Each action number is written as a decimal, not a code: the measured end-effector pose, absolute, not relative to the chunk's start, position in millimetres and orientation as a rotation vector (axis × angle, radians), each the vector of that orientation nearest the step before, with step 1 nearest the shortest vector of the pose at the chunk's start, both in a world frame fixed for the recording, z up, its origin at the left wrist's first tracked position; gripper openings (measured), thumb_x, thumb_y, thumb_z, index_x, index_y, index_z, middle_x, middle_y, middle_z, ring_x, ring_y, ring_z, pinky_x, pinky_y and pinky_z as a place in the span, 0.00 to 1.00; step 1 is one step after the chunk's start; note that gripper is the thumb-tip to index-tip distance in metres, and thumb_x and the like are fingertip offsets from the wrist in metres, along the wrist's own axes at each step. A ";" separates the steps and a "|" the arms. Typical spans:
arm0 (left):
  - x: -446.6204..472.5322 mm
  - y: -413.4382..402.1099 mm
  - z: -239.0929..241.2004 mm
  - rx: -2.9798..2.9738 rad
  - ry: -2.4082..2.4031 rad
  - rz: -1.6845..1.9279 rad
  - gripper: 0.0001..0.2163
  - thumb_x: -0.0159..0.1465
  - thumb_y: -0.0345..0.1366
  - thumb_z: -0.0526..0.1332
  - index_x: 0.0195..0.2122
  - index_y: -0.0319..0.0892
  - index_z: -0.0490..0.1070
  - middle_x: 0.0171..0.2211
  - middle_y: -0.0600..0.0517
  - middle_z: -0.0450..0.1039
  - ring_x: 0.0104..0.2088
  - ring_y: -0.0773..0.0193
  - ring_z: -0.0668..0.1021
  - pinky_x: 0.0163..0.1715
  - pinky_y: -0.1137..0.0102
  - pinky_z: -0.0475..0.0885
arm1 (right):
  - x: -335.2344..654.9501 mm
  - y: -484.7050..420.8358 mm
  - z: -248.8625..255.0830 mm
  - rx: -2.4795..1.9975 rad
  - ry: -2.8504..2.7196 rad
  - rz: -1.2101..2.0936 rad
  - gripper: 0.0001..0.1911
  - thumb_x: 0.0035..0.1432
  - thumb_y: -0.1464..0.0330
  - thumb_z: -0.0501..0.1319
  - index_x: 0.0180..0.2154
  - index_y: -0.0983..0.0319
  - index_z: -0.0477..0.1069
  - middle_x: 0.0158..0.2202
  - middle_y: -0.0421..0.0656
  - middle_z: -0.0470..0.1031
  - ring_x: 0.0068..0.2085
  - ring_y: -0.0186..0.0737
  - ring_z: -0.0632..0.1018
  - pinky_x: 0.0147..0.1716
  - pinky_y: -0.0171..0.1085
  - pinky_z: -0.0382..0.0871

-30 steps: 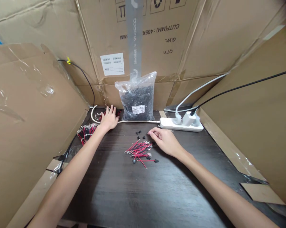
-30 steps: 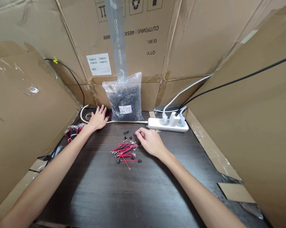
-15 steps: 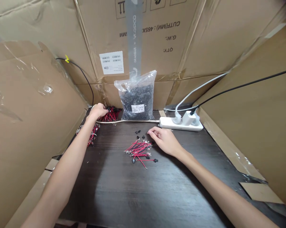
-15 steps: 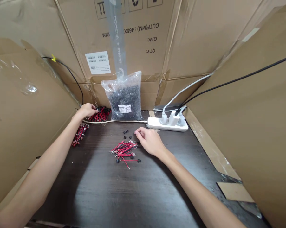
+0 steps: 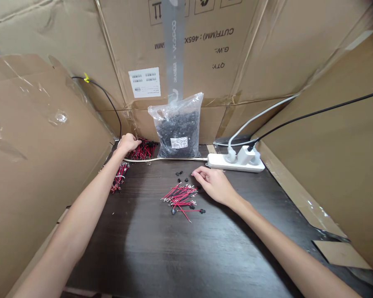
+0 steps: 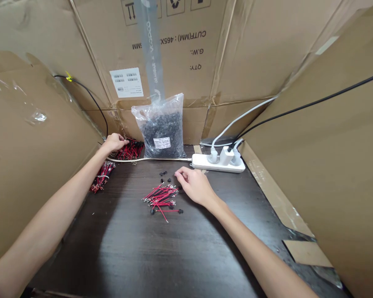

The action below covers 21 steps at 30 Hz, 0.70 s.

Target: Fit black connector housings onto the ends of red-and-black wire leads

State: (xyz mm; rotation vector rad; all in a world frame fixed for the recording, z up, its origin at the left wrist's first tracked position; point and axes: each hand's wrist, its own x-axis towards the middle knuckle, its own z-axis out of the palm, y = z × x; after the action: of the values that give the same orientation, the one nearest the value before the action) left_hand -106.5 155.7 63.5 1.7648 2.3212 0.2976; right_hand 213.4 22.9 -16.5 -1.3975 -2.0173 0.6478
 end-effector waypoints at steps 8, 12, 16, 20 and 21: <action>-91.9 140.7 76.6 2.035 2.281 0.096 0.12 0.55 0.46 0.66 0.33 0.42 0.78 0.37 0.41 0.80 0.42 0.50 0.81 0.42 0.63 0.74 | 213.0 22.5 -16.1 -1.403 -2.023 0.641 0.18 0.65 0.59 0.51 0.36 0.62 0.75 0.19 0.38 0.68 0.23 0.38 0.68 0.27 0.36 0.55; -85.7 143.5 74.4 2.018 2.249 0.012 0.09 0.54 0.42 0.66 0.29 0.42 0.79 0.34 0.43 0.80 0.40 0.51 0.81 0.40 0.66 0.74 | 213.1 22.2 -15.2 -1.415 -2.025 0.656 0.18 0.65 0.59 0.51 0.36 0.62 0.75 0.20 0.39 0.69 0.23 0.38 0.68 0.27 0.36 0.55; -80.3 146.8 76.3 2.000 2.229 0.016 0.06 0.53 0.37 0.67 0.28 0.41 0.80 0.34 0.44 0.80 0.40 0.52 0.81 0.40 0.67 0.74 | 213.6 22.7 -15.2 -1.413 -2.025 0.657 0.17 0.65 0.60 0.51 0.36 0.62 0.75 0.20 0.39 0.70 0.23 0.38 0.68 0.27 0.36 0.55; -76.4 151.8 82.9 1.963 2.238 0.083 0.09 0.53 0.39 0.67 0.31 0.40 0.80 0.35 0.44 0.80 0.40 0.53 0.81 0.39 0.68 0.74 | 213.7 23.1 -16.1 -1.408 -2.026 0.649 0.17 0.65 0.60 0.51 0.36 0.62 0.75 0.19 0.39 0.69 0.23 0.37 0.68 0.27 0.36 0.55; -75.7 153.2 84.5 1.951 2.233 0.111 0.09 0.54 0.39 0.66 0.31 0.39 0.80 0.35 0.44 0.80 0.40 0.53 0.81 0.39 0.69 0.74 | 213.7 23.2 -16.4 -1.407 -2.027 0.647 0.17 0.65 0.60 0.51 0.36 0.62 0.75 0.20 0.38 0.69 0.23 0.37 0.68 0.28 0.36 0.55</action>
State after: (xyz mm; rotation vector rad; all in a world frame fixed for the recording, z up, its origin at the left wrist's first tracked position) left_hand -75.7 153.2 84.5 1.9512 2.2331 0.1111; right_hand 213.7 23.2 -16.4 -1.4072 -2.0270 0.6467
